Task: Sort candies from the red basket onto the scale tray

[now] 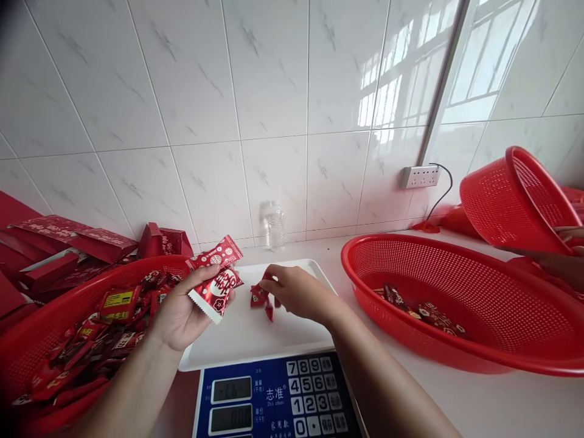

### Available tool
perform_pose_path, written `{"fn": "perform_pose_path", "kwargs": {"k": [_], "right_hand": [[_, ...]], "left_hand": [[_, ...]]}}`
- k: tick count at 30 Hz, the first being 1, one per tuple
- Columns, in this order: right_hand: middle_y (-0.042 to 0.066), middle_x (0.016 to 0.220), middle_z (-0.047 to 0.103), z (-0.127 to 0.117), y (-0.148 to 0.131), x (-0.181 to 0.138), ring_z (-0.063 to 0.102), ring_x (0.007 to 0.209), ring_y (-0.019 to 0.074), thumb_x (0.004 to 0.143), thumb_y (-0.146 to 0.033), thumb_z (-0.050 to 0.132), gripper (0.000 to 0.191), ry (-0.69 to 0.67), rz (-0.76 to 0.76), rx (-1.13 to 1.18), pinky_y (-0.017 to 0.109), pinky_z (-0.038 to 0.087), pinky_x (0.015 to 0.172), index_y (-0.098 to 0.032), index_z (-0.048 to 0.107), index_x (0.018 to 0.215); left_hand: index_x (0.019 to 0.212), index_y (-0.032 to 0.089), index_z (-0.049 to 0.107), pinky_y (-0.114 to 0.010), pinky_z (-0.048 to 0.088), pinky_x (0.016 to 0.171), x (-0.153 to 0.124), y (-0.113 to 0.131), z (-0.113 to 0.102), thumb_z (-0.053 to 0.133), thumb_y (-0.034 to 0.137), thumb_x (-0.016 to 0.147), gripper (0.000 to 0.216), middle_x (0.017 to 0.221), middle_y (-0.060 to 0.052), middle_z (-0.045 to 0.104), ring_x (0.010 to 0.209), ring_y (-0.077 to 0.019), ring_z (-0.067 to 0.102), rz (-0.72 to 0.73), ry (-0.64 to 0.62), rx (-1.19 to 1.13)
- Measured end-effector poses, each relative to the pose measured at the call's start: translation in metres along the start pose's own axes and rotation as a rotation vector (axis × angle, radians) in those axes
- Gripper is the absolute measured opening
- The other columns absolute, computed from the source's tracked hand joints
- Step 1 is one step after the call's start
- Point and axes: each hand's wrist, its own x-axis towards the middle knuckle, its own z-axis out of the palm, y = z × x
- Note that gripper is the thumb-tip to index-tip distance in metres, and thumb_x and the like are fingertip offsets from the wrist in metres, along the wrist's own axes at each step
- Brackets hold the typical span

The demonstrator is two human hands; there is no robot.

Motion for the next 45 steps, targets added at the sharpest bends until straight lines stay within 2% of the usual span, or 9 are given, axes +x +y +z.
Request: {"fn": "perform_pose_path", "kwargs": {"k": [3, 8, 14, 22, 29, 35, 39, 42, 45], "right_hand": [[0.004, 0.079, 0.069, -0.002, -0.001, 0.002, 0.061, 0.063, 0.0131, 0.089, -0.034, 0.048, 0.019, 0.146, -0.014, 0.045, 0.025, 0.044, 0.054, -0.021, 0.058, 0.080], [0.005, 0.092, 0.066, -0.008, -0.010, 0.000, 0.062, 0.088, 0.0175, 0.082, -0.038, 0.058, 0.018, 0.236, -0.102, 0.658, 0.029, 0.052, 0.064, -0.021, 0.055, 0.088], [-0.005, 0.063, 0.044, -0.005, -0.015, 0.000, 0.050, 0.061, 0.0107, 0.072, -0.037, 0.064, 0.019, 0.251, -0.002, 1.095, 0.021, 0.039, 0.045, -0.020, 0.056, 0.077], [-0.002, 0.067, 0.053, 0.005, -0.018, -0.003, 0.041, 0.055, 0.0085, 0.074, -0.052, 0.067, 0.035, 0.109, -0.173, 0.624, 0.025, 0.035, 0.050, -0.018, 0.058, 0.072], [-0.004, 0.058, 0.048, -0.027, -0.002, -0.007, 0.040, 0.054, 0.0104, 0.077, -0.051, 0.059, 0.033, 0.458, -0.032, 0.250, 0.026, 0.032, 0.051, -0.020, 0.056, 0.069], [0.005, 0.076, 0.066, -0.029, 0.011, -0.005, 0.055, 0.066, 0.0170, 0.079, -0.037, 0.058, 0.020, 0.169, 0.096, -0.252, 0.028, 0.037, 0.057, -0.020, 0.069, 0.082], [0.007, 0.084, 0.067, -0.021, 0.001, -0.006, 0.056, 0.072, 0.0182, 0.083, -0.042, 0.056, 0.034, 0.213, 0.047, -0.199, 0.030, 0.039, 0.062, -0.019, 0.065, 0.108], [0.002, 0.072, 0.061, -0.016, -0.011, -0.011, 0.052, 0.064, 0.0152, 0.082, -0.053, 0.058, 0.043, 0.121, -0.119, 0.012, 0.028, 0.039, 0.058, -0.022, 0.065, 0.111], [0.002, 0.082, 0.063, -0.006, -0.019, -0.014, 0.052, 0.069, 0.0143, 0.078, -0.051, 0.065, 0.040, 0.083, -0.259, 0.159, 0.028, 0.041, 0.061, -0.023, 0.067, 0.106]], "left_hand": [[0.078, 0.011, 0.062, -0.023, 0.055, 0.052, 0.000, 0.000, 0.001, 0.065, 0.006, 0.072, 0.009, 0.070, -0.004, 0.067, 0.059, -0.0135, 0.064, -0.001, -0.007, 0.020], [0.078, 0.012, 0.063, -0.022, 0.054, 0.049, -0.001, -0.003, 0.001, 0.068, 0.008, 0.069, 0.011, 0.068, -0.003, 0.067, 0.057, -0.0140, 0.064, -0.016, -0.072, 0.045], [0.080, 0.012, 0.064, -0.023, 0.055, 0.055, 0.002, -0.009, -0.002, 0.071, 0.010, 0.068, 0.014, 0.071, -0.004, 0.067, 0.060, -0.0139, 0.065, 0.001, -0.112, 0.054], [0.097, 0.011, 0.066, -0.024, 0.055, 0.063, 0.000, -0.021, -0.008, 0.071, 0.014, 0.073, 0.025, 0.082, -0.006, 0.068, 0.067, -0.0138, 0.065, -0.059, -0.294, 0.201], [0.099, 0.019, 0.060, -0.024, 0.053, 0.062, 0.001, -0.014, -0.008, 0.072, 0.006, 0.063, 0.040, 0.084, -0.001, 0.066, 0.070, -0.0138, 0.065, 0.014, -0.180, 0.167], [0.109, 0.022, 0.059, -0.027, 0.053, 0.072, -0.001, -0.014, -0.005, 0.073, 0.004, 0.061, 0.053, 0.114, -0.004, 0.061, 0.085, -0.0160, 0.065, 0.092, -0.126, 0.195], [0.116, 0.026, 0.056, -0.032, 0.054, 0.080, -0.005, -0.015, -0.004, 0.072, 0.007, 0.064, 0.057, 0.130, -0.005, 0.054, 0.101, -0.0213, 0.063, 0.102, -0.158, 0.250], [0.118, 0.029, 0.053, -0.032, 0.054, 0.082, -0.007, -0.016, -0.003, 0.071, 0.007, 0.066, 0.059, 0.136, -0.004, 0.050, 0.108, -0.0226, 0.060, 0.105, -0.201, 0.269], [0.119, 0.029, 0.051, -0.031, 0.054, 0.079, -0.008, -0.017, -0.003, 0.070, 0.006, 0.067, 0.060, 0.137, -0.004, 0.050, 0.107, -0.0224, 0.061, 0.093, -0.211, 0.248]]}}
